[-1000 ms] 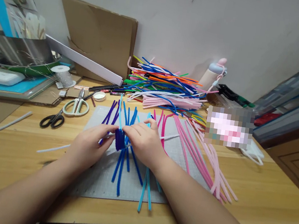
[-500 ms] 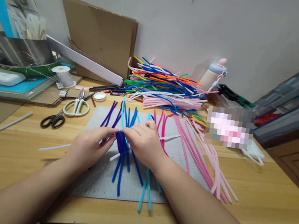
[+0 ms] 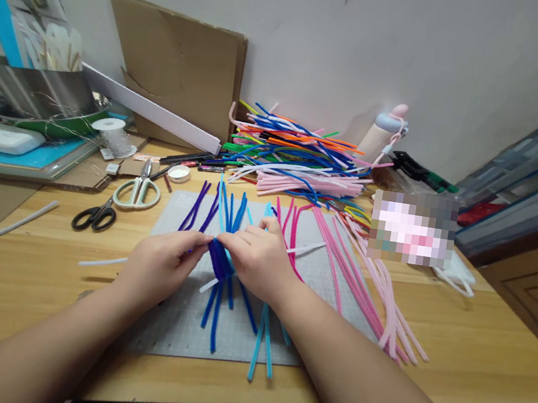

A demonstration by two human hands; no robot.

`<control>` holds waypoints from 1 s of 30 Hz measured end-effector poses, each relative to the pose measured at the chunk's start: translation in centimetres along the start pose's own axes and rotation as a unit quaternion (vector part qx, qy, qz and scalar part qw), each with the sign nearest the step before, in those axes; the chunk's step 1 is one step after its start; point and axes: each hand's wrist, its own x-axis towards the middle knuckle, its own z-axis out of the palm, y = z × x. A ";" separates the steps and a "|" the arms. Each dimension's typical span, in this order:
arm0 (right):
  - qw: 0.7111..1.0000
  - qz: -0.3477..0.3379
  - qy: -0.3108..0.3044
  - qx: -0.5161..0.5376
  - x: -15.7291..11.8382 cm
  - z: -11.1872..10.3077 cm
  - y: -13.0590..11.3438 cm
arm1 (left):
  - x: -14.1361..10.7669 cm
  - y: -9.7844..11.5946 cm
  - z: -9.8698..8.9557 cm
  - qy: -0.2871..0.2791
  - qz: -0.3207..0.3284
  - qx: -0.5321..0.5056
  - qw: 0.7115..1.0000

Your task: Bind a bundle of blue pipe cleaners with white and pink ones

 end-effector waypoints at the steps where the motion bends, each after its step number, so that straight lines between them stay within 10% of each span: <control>1: 1.000 -0.002 -0.001 -0.002 0.0 0.0 0.0 | 0.0 0.0 0.0 -0.003 0.000 0.004 1.000; 30: 0.998 0.037 0.019 0.039 0.2 -0.5 -0.2 | 0.2 0.7 -0.5 0.017 -0.057 -0.154 0.986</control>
